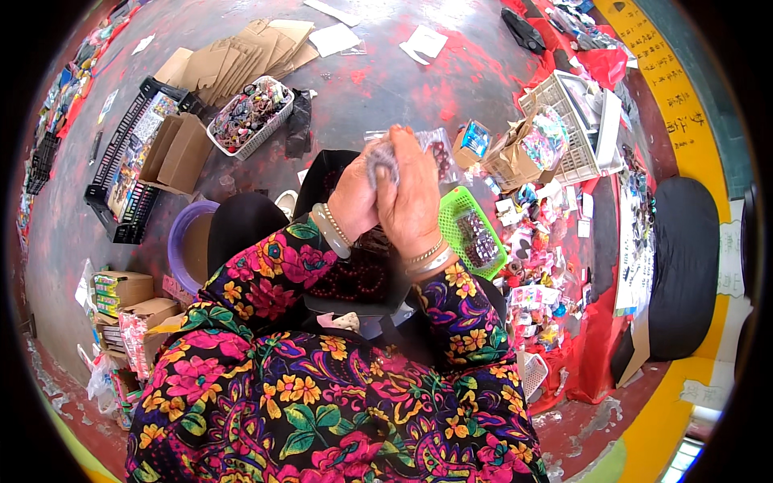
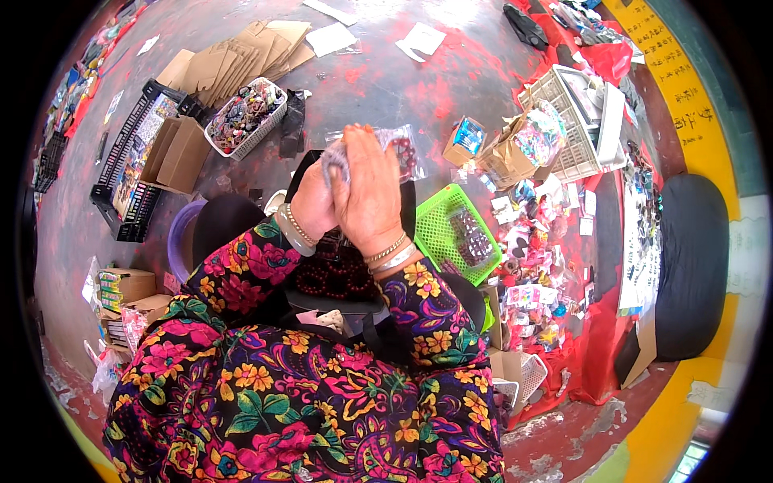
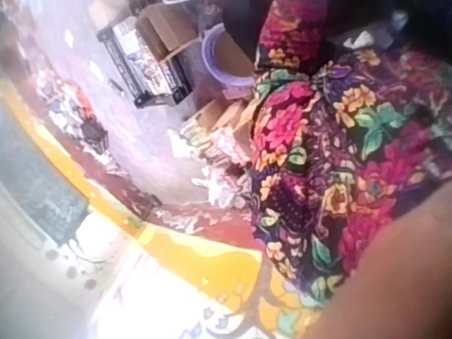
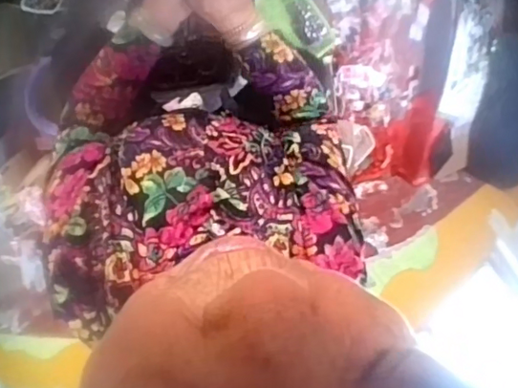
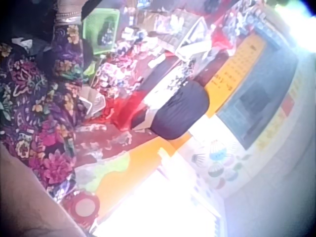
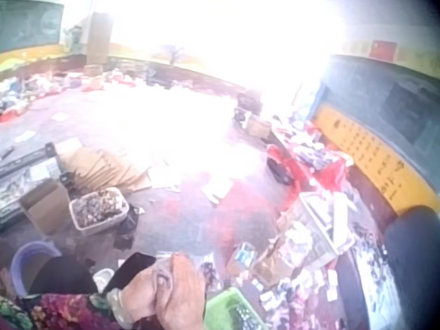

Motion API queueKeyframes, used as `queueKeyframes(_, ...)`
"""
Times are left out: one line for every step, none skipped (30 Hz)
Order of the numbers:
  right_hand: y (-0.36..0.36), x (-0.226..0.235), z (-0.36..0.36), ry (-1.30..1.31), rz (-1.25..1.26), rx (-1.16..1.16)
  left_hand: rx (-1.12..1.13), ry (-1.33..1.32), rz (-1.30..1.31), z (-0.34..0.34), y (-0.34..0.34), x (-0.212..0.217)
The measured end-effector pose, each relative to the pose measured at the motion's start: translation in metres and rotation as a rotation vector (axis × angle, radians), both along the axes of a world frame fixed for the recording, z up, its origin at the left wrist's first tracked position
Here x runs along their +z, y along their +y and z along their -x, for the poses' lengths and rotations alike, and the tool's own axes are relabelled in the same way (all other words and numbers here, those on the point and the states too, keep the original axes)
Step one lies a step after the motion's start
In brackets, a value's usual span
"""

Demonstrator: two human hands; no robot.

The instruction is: The person sits on the floor and wipes small plastic bags containing red beads with a cloth. They pick up each bag, wipe it, and place it into a black container on their lap.

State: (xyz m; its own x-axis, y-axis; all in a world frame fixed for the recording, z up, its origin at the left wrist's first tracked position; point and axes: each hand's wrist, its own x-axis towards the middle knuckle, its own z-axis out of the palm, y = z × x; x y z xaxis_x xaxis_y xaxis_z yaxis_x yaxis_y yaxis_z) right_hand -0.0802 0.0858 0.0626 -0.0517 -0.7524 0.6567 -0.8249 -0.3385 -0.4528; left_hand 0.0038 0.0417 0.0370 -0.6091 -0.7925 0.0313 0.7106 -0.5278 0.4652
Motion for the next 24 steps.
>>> queueKeyframes(-0.004,0.000,0.002,-0.002,-0.004,-0.032,-0.019,0.012,-0.017,-0.001,-0.002,-0.005)
queueKeyframes(-0.007,0.000,0.006,-0.004,-0.008,-0.065,-0.039,0.025,-0.035,-0.001,-0.004,-0.008)
queueKeyframes(-0.009,0.001,0.011,0.000,-0.011,-0.106,-0.025,-0.038,0.068,0.000,-0.006,-0.007)
queueKeyframes(-0.010,0.002,0.016,0.011,-0.009,-0.141,-0.042,-0.024,0.058,0.001,-0.006,-0.005)
queueKeyframes(-0.011,0.002,0.020,0.022,-0.006,-0.177,-0.059,-0.010,0.047,0.003,-0.006,-0.004)
queueKeyframes(-0.013,0.000,0.024,0.028,-0.003,-0.209,-0.073,-0.001,0.037,0.003,-0.006,-0.002)
queueKeyframes(-0.015,-0.001,0.029,-0.047,-0.013,-0.246,-0.042,-0.064,0.040,0.003,-0.006,0.002)
queueKeyframes(-0.017,-0.004,0.038,-0.083,-0.012,-0.278,-0.076,-0.058,0.034,0.001,-0.007,0.006)
queueKeyframes(-0.021,-0.004,0.048,-0.123,-0.010,-0.299,-0.100,-0.055,0.030,-0.004,-0.007,0.011)
queueKeyframes(-0.022,-0.006,0.062,-0.152,-0.008,-0.327,-0.132,-0.043,0.024,-0.006,-0.008,0.013)
queueKeyframes(-0.021,-0.016,0.083,-0.422,-0.042,-0.296,-0.123,-0.054,0.023,-0.005,-0.009,0.013)
queueKeyframes(-0.020,-0.024,0.100,-0.693,-0.078,-0.255,-0.106,-0.049,0.003,-0.006,-0.010,0.015)
queueKeyframes(-0.009,-0.005,0.102,-0.969,-0.179,-0.260,-0.095,-0.039,-0.022,-0.006,-0.012,0.015)
queueKeyframes(-0.008,-0.014,0.119,-1.215,-0.160,-0.213,-0.083,-0.028,-0.047,-0.006,-0.014,0.016)
queueKeyframes(-0.005,-0.007,0.120,-1.276,-0.199,-0.151,-0.048,-0.029,-0.026,-0.009,-0.016,0.021)
queueKeyframes(-0.001,0.000,0.119,-1.335,-0.238,-0.089,-0.035,-0.020,-0.021,-0.011,-0.019,0.022)
queueKeyframes(0.001,0.002,0.116,-1.365,-0.348,-0.057,-0.023,-0.011,-0.015,-0.014,-0.022,0.023)
queueKeyframes(0.000,0.004,0.108,-1.394,-0.463,-0.016,-0.004,-0.005,-0.008,-0.017,-0.024,0.026)
queueKeyframes(0.004,0.007,0.096,-1.373,-0.486,0.087,0.002,-0.004,0.011,-0.016,-0.024,0.026)
queueKeyframes(0.003,0.004,0.090,-1.430,-0.532,0.155,0.005,-0.010,0.029,-0.014,-0.024,0.025)
queueKeyframes(-0.001,-0.008,0.085,-1.425,-0.489,0.128,0.010,-0.020,0.045,-0.011,-0.022,0.025)
queueKeyframes(-0.004,-0.016,0.082,-1.419,-0.446,0.102,0.015,-0.029,0.062,-0.008,-0.020,0.025)
queueKeyframes(-0.005,-0.019,0.085,-1.481,-0.421,0.110,0.006,-0.054,0.079,-0.006,-0.018,0.026)
queueKeyframes(-0.006,-0.014,0.083,-1.545,-0.395,0.122,-0.017,-0.084,0.058,-0.007,-0.017,0.026)
